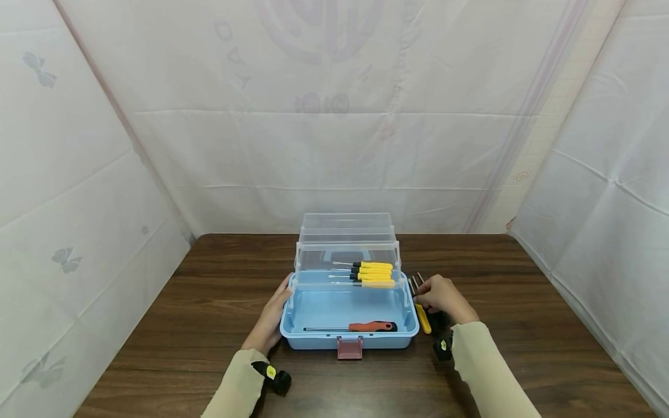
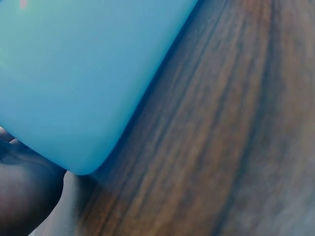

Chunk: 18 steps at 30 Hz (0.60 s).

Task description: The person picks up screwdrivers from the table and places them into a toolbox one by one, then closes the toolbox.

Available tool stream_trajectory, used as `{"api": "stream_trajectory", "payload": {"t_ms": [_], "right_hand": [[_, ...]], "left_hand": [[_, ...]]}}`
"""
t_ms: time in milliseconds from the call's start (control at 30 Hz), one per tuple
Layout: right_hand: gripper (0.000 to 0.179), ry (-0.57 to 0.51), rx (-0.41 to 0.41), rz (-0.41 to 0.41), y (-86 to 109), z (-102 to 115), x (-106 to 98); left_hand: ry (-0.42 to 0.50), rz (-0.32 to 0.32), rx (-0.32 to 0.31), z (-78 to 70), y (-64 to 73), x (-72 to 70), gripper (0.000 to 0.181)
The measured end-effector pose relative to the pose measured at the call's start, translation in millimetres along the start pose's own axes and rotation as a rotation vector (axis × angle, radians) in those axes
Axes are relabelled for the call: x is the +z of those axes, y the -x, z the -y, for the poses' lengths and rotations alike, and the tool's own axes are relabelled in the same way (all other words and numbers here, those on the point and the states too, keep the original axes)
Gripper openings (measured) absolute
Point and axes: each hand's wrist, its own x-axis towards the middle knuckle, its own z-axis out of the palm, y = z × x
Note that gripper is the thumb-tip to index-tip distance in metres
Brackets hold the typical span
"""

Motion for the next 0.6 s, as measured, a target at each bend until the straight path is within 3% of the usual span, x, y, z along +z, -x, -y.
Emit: {"api": "stream_trajectory", "payload": {"t_ms": [600], "right_hand": [[0.017, 0.110, -0.031, -0.032, 2.1, 1, 11]], "left_hand": [[-0.003, 0.005, 0.000, -0.7, 0.8, 1.4, 0.054]]}}
